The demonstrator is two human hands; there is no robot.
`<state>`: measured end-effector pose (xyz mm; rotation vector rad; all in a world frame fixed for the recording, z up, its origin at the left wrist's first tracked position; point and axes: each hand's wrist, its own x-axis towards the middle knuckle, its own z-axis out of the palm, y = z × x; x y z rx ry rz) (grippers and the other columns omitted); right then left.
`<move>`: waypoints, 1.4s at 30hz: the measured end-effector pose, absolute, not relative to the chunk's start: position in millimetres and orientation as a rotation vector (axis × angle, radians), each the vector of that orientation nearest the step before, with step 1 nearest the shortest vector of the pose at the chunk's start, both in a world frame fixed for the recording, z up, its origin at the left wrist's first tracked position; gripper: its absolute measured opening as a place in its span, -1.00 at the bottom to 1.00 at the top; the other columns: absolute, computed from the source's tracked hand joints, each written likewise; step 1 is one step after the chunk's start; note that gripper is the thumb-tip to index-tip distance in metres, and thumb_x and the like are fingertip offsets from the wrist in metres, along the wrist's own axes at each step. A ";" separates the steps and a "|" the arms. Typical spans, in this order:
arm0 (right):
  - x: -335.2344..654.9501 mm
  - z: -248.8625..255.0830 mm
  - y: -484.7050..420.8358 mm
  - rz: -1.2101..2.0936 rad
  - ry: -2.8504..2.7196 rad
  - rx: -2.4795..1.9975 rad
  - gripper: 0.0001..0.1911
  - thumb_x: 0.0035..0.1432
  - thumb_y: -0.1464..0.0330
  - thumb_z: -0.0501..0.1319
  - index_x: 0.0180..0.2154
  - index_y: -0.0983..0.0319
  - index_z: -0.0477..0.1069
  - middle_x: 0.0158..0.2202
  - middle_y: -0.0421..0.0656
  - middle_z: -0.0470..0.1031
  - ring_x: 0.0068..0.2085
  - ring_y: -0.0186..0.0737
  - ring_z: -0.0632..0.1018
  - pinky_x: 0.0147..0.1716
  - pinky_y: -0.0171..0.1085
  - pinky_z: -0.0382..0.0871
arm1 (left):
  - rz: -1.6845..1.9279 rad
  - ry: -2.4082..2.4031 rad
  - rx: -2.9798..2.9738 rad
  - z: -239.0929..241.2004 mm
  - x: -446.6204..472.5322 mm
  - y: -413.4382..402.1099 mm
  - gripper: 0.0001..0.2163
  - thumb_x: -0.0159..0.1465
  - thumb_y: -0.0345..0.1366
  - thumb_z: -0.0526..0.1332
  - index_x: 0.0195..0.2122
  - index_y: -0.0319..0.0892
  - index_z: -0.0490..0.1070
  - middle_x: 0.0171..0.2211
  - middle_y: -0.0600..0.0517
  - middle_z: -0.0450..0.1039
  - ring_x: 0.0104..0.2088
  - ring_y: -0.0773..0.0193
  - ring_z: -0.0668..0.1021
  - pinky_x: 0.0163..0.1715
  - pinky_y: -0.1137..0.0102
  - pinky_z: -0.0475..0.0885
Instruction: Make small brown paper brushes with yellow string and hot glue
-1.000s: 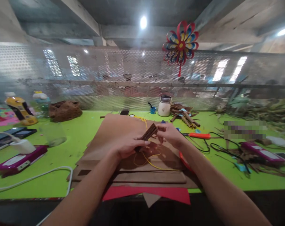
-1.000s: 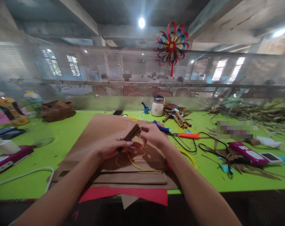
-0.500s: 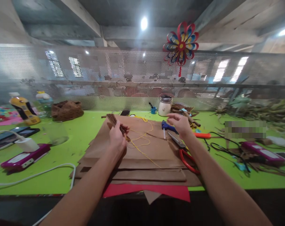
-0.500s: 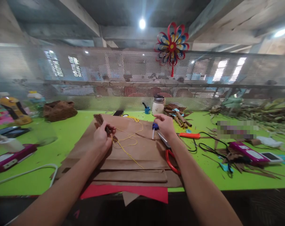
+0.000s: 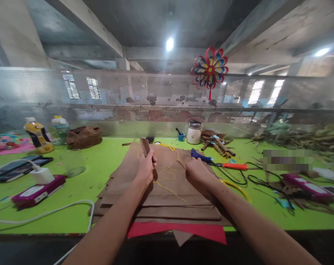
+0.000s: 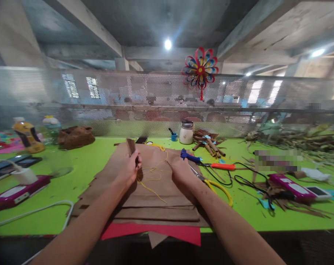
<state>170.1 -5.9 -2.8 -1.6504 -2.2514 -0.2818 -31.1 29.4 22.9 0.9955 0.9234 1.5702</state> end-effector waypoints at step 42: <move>183.2 44.0 -21.3 0.264 -1.922 -1.193 -0.85 0.08 0.35 0.17 -0.48 0.27 0.42 -0.52 -0.18 0.46 -0.48 -0.32 0.39 -0.44 -0.35 0.17 | 1.138 0.856 1.532 29.9 -23.0 17.5 -0.73 -0.15 -0.48 0.33 -0.35 -0.18 0.48 -0.70 0.17 0.26 -0.70 0.46 0.25 -0.69 0.54 0.08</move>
